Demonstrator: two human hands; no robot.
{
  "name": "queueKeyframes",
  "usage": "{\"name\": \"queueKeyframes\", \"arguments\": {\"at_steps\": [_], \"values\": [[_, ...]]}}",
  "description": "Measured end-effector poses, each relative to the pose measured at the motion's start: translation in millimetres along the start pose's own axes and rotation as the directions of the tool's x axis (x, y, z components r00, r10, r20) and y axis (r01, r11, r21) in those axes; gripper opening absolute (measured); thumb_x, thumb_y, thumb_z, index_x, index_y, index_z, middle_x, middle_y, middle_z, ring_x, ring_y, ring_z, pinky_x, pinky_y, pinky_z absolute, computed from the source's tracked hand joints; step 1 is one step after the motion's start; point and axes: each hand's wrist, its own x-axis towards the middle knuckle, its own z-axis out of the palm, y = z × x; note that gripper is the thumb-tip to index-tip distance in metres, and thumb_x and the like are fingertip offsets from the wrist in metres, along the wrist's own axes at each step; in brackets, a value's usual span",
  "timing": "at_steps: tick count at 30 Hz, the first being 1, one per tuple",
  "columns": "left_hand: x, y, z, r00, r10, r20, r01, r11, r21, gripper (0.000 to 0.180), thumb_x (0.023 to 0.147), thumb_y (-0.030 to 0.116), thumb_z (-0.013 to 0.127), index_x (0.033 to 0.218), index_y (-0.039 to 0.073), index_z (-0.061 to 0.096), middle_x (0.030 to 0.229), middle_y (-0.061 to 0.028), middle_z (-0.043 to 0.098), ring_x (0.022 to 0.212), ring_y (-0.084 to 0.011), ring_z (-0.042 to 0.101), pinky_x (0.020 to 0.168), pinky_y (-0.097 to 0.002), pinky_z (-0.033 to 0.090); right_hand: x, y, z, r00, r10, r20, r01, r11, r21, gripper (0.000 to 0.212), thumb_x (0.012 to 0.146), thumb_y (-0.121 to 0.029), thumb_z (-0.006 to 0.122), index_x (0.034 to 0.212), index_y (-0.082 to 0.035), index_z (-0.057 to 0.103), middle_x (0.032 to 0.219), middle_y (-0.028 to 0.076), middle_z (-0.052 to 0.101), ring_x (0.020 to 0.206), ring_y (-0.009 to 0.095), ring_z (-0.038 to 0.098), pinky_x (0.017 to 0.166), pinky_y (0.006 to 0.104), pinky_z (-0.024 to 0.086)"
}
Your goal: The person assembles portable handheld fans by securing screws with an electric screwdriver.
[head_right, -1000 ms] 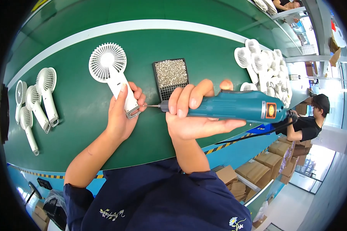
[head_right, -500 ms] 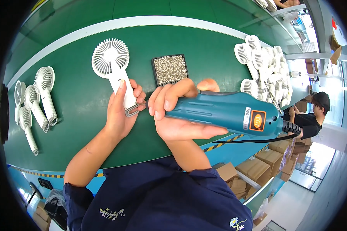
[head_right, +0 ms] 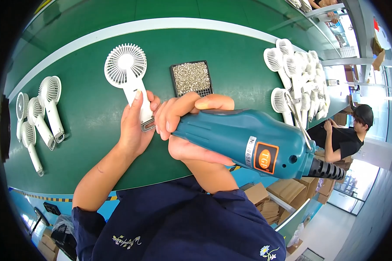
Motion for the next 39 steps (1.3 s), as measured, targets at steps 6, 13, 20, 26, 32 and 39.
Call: {"name": "queueKeyframes", "arguments": {"at_steps": [6,13,20,26,32,39], "values": [[1,1,-6,1.000,0.025,0.003,-0.025,0.999,-0.032,0.029,0.098,0.036,0.043,0.092,0.008,0.047,0.080,-0.0019,0.047,0.072,-0.0113,0.046,0.060,-0.0254,0.039,3,-11,3,0.998,-0.045,-0.032,0.046,0.998,0.032,0.082,0.076,-0.081,0.037,0.128,-0.017,0.037,0.074,0.008,0.048,0.047,0.018,0.045,0.042,0.0299,0.040],[-5,0,-1,0.987,0.136,0.089,-0.129,0.988,-0.080,0.029,0.096,0.034,0.044,0.097,0.005,0.045,0.079,-0.0056,0.046,0.073,-0.0176,0.045,0.070,-0.0330,0.040,-42,-52,-2,0.870,0.382,-0.311,-0.477,0.812,-0.337,0.060,0.082,-0.032,0.070,0.121,-0.005,0.034,0.090,0.013,0.054,0.043,0.012,0.048,0.035,0.0231,0.040],[-44,18,31,0.938,0.324,0.123,-0.344,0.915,0.209,0.033,0.092,0.039,0.051,0.098,0.007,0.043,0.076,-0.0087,0.051,0.078,-0.0220,0.050,0.070,-0.0343,0.044,-65,-36,41,0.668,0.632,-0.392,-0.730,0.659,-0.182,0.045,0.080,-0.010,0.071,0.119,0.000,0.051,0.092,0.001,0.059,0.069,0.002,0.055,0.057,0.0182,0.043],[-43,33,50,0.969,0.233,-0.079,-0.230,0.972,0.046,0.020,0.094,0.028,0.049,0.095,0.008,0.044,0.067,-0.0001,0.041,0.063,-0.0119,0.044,0.059,-0.0260,0.039,-80,-32,44,0.588,0.753,-0.297,-0.752,0.644,0.144,0.021,0.085,-0.004,0.063,0.100,-0.001,0.049,0.068,0.002,0.053,0.050,0.007,0.050,0.042,0.0224,0.038],[-53,45,54,0.978,0.125,-0.169,-0.138,0.988,-0.069,0.022,0.097,0.029,0.048,0.084,0.011,0.044,0.063,0.0044,0.036,0.053,-0.0070,0.035,0.053,-0.0239,0.035,-81,-31,70,0.591,0.697,-0.405,-0.713,0.687,0.141,0.010,0.088,-0.007,0.060,0.086,-0.001,0.052,0.059,-0.001,0.051,0.046,0.006,0.047,0.043,0.0216,0.037],[-51,35,63,0.996,-0.012,-0.092,-0.002,0.988,-0.153,0.020,0.094,0.024,0.053,0.083,0.010,0.045,0.063,0.0027,0.039,0.053,-0.0092,0.038,0.052,-0.0270,0.038,-88,-48,68,0.628,0.592,-0.506,-0.681,0.732,0.011,0.010,0.087,0.000,0.058,0.093,-0.001,0.050,0.069,0.004,0.055,0.051,0.009,0.053,0.045,0.0235,0.041]]}}
